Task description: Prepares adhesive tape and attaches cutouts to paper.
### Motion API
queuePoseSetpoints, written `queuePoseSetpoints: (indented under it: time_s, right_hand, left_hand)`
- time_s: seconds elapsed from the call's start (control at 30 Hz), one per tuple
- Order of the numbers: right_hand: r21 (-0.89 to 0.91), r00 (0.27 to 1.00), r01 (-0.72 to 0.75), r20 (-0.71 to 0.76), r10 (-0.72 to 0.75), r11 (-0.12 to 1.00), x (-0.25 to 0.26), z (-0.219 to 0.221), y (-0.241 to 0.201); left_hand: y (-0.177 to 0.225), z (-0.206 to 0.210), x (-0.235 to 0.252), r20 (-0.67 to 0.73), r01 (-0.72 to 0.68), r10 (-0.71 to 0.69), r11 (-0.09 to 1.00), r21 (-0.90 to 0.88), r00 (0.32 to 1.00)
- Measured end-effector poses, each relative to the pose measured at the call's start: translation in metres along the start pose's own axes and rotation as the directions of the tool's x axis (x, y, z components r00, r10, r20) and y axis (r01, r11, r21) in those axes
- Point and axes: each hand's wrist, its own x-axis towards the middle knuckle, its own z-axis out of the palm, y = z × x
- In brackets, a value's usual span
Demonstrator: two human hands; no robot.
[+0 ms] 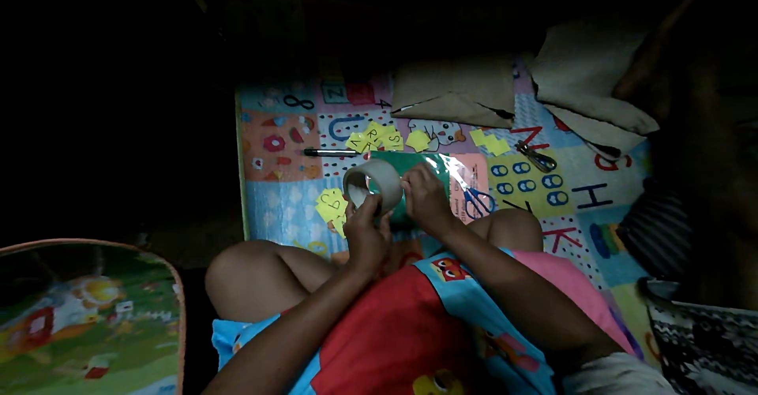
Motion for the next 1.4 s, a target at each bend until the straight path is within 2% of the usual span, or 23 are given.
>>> queuePoseSetpoints:
  time_s: [0.07,0.13,0.2,0.27,0.43,0.57,0.67,0.8,0.93,1.17,1.3,1.4]
  right_hand:
    - [-0.047,0.996,-0.019,0.085,0.023,0.999,-0.001,0.000,0.002]
    - [-0.044,0.967,-0.078,0.239,0.086,0.996,0.002,-0.007,0.002]
    - [-0.005,0.916,-0.128,0.383,0.120,0.992,0.007,-0.016,0.005]
    - [0.042,0.878,-0.158,0.462,0.121,0.987,0.011,-0.022,0.012]
    - [0.179,0.896,-0.247,0.417,0.154,0.952,0.014,-0.030,0.025]
    - [0.211,0.911,-0.236,0.389,0.140,0.949,0.016,-0.018,0.039]
    - [0.032,0.816,-0.346,0.504,0.283,0.938,0.024,0.000,0.052]
    - [-0.227,0.672,-0.292,0.643,0.369,0.929,0.020,0.049,0.085]
    - [-0.250,0.661,-0.226,0.670,0.337,0.941,-0.009,0.079,0.104]
    - [-0.272,0.564,-0.183,0.758,0.328,0.945,-0.025,0.080,0.110]
    - [-0.236,0.542,-0.133,0.796,0.270,0.963,-0.024,0.082,0.111]
    - [-0.232,0.564,-0.121,0.784,0.259,0.965,-0.025,0.084,0.111]
  left_hand:
    - [0.006,-0.003,0.004,0.095,0.135,-0.136,0.991,0.015,0.986]
    - [0.011,-0.006,0.010,0.187,0.258,-0.258,0.966,0.025,0.948]
    - [0.010,-0.007,0.013,0.233,0.301,-0.299,0.953,0.027,0.925]
    - [0.009,-0.008,0.015,0.271,0.330,-0.321,0.944,0.014,0.907]
    - [0.000,-0.010,0.019,0.324,0.422,-0.398,0.907,-0.004,0.858]
    - [-0.001,-0.013,0.021,0.310,0.432,-0.416,0.901,0.017,0.855]
    - [-0.007,-0.015,0.025,0.289,0.475,-0.464,0.879,0.034,0.838]
    - [-0.014,-0.024,0.033,0.216,0.531,-0.524,0.847,0.026,0.824]
    - [-0.019,-0.030,0.035,0.188,0.563,-0.554,0.826,0.008,0.811]
    - [-0.030,-0.026,0.036,0.216,0.577,-0.566,0.816,0.011,0.796]
    - [-0.034,-0.027,0.037,0.234,0.592,-0.573,0.806,-0.017,0.786]
    - [-0.038,-0.026,0.036,0.257,0.614,-0.586,0.788,-0.041,0.769]
